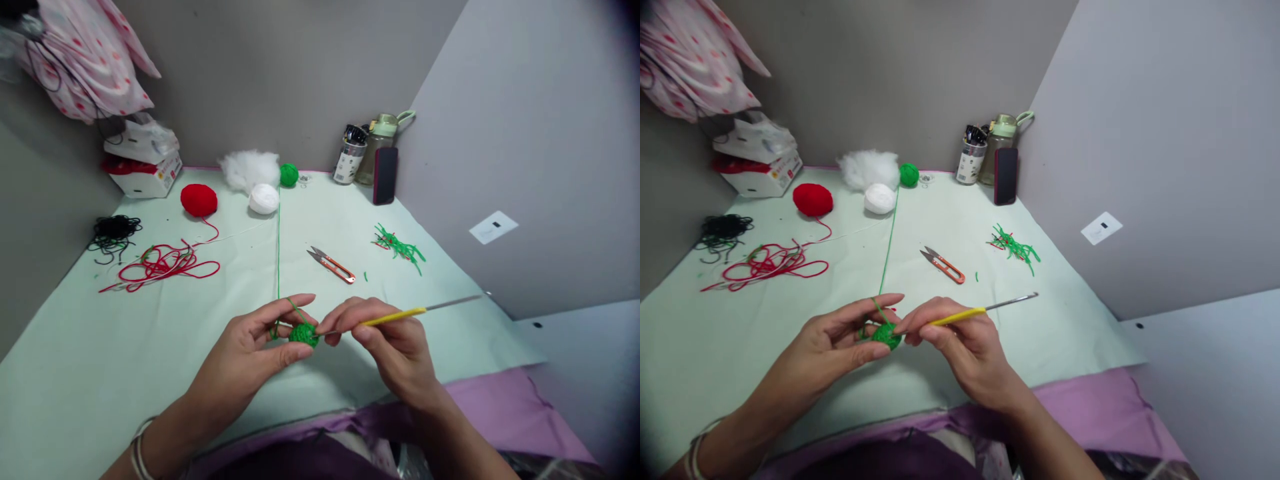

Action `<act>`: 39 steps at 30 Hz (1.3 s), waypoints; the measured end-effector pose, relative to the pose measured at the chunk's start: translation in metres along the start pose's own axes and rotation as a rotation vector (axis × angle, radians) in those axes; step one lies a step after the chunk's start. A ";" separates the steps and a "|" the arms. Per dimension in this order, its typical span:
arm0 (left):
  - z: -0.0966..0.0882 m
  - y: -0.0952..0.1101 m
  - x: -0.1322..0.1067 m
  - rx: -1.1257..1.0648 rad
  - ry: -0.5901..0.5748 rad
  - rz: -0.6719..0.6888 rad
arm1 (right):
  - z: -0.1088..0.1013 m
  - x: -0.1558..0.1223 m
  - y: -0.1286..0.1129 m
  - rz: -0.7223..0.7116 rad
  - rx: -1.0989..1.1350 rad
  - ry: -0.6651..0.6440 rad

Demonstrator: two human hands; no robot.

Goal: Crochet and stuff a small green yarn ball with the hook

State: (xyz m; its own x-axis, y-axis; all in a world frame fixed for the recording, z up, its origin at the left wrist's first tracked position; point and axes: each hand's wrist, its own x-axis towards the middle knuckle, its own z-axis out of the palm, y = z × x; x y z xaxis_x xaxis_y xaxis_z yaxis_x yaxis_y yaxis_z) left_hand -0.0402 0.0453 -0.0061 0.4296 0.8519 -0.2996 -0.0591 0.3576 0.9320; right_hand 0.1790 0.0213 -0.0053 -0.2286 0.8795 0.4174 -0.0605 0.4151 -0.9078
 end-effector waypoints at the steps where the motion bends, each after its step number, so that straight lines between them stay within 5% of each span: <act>1: 0.000 0.000 0.000 0.011 0.005 -0.001 | -0.001 0.000 -0.001 -0.010 -0.031 -0.014; 9: 0.006 0.005 0.000 0.024 0.083 0.000 | 0.002 -0.003 -0.005 -0.265 -0.415 -0.129; 18: 0.022 -0.017 -0.004 -0.199 0.191 0.113 | 0.013 -0.017 -0.007 -0.425 -0.828 -0.038; 23: 0.036 -0.038 -0.011 -0.184 0.341 0.169 | 0.028 -0.016 0.005 -0.583 -0.984 0.156; 27: 0.039 -0.036 -0.015 -0.314 0.233 0.093 | 0.025 -0.018 0.011 -0.730 -1.037 0.112; 33: 0.026 -0.025 -0.007 -0.513 -0.031 -0.040 | 0.013 -0.016 0.005 -0.553 -0.757 0.046; 36: 0.023 -0.032 -0.005 -0.329 0.160 0.105 | 0.014 -0.014 0.006 -0.443 -0.665 0.052; 39: 0.028 -0.038 -0.006 -0.201 0.334 0.209 | 0.019 -0.016 0.009 -0.497 -0.884 0.062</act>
State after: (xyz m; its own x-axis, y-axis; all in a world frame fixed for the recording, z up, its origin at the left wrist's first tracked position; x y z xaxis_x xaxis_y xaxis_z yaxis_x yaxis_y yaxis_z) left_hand -0.0157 0.0157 -0.0344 0.0768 0.9789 -0.1895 -0.3024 0.2040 0.9311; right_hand 0.1636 0.0061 -0.0207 -0.3213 0.5605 0.7633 0.6107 0.7386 -0.2854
